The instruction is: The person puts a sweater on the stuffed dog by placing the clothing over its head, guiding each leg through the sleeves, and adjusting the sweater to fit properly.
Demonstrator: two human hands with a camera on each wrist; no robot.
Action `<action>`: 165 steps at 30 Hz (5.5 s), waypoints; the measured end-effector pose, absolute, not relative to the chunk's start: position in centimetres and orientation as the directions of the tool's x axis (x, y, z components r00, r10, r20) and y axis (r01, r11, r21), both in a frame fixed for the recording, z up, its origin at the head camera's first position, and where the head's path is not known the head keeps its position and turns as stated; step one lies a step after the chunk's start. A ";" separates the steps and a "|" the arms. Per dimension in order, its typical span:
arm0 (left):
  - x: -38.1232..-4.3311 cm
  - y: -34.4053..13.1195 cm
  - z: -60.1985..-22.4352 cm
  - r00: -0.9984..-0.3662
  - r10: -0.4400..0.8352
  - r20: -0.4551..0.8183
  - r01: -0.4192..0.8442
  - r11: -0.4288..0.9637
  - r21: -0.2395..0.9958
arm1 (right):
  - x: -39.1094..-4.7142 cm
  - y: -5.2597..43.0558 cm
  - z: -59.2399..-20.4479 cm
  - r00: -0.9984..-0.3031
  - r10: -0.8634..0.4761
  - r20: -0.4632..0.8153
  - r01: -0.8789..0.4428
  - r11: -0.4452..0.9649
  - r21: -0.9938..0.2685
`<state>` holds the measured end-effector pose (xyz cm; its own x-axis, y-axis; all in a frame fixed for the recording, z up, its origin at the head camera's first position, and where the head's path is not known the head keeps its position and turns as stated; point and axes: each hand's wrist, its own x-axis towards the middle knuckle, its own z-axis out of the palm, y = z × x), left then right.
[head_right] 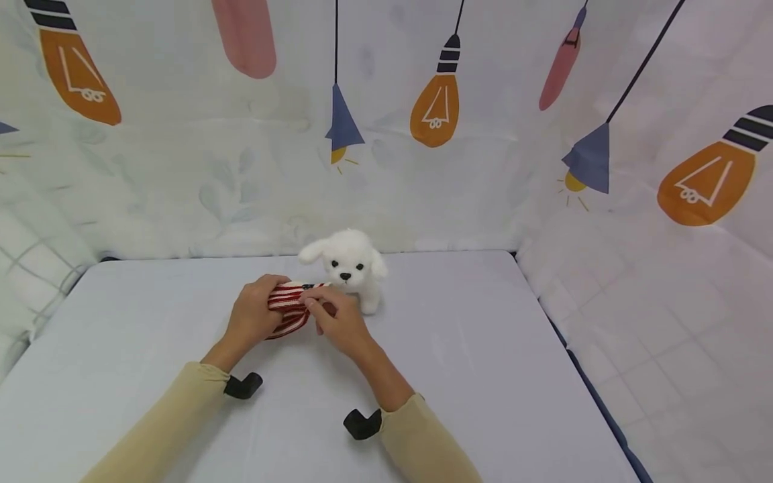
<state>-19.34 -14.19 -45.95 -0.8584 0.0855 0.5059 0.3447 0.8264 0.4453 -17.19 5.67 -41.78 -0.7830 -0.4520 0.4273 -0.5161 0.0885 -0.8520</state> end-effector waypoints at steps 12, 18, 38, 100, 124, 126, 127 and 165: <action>-18.7 -12.8 -45.0 -0.834 0.133 0.536 0.389 0.830 0.399 | -16.4 6.1 -40.1 -0.754 -0.321 0.573 -0.597 -0.029 -0.802; -18.5 -12.9 -45.1 -0.848 0.119 0.517 0.368 0.833 0.412 | -17.3 5.9 -41.8 -0.792 -0.233 0.564 -0.594 0.081 -0.801; -16.4 -11.7 -43.6 -0.750 0.263 0.607 0.532 0.785 0.317 | -17.9 5.6 -44.7 -0.892 -0.426 0.153 -0.331 0.382 -0.863; -14.8 -11.9 -44.2 -0.789 0.276 0.549 0.539 0.740 0.403 | -16.6 7.0 -45.1 -0.889 -0.385 0.247 -0.424 0.488 -0.763; -18.3 -10.2 -42.1 -0.907 0.305 0.290 0.368 0.239 0.899 | -18.5 11.6 -40.9 -0.926 -0.345 0.153 -0.168 0.013 -0.986; -19.1 -9.9 -41.6 -0.920 0.283 0.270 0.329 0.189 0.925 | -19.2 12.1 -40.2 -0.926 -0.342 0.160 -0.153 -0.047 -0.987; -19.4 -9.7 -41.3 -0.927 0.266 0.264 0.317 0.184 0.930 | -19.4 12.3 -40.0 -0.926 -0.338 0.167 -0.154 -0.063 -0.986; -25.2 -7.8 -37.3 -0.902 0.294 0.316 0.400 0.297 0.867 | -25.7 12.1 -37.4 -0.921 -0.185 0.344 -0.386 0.298 -0.873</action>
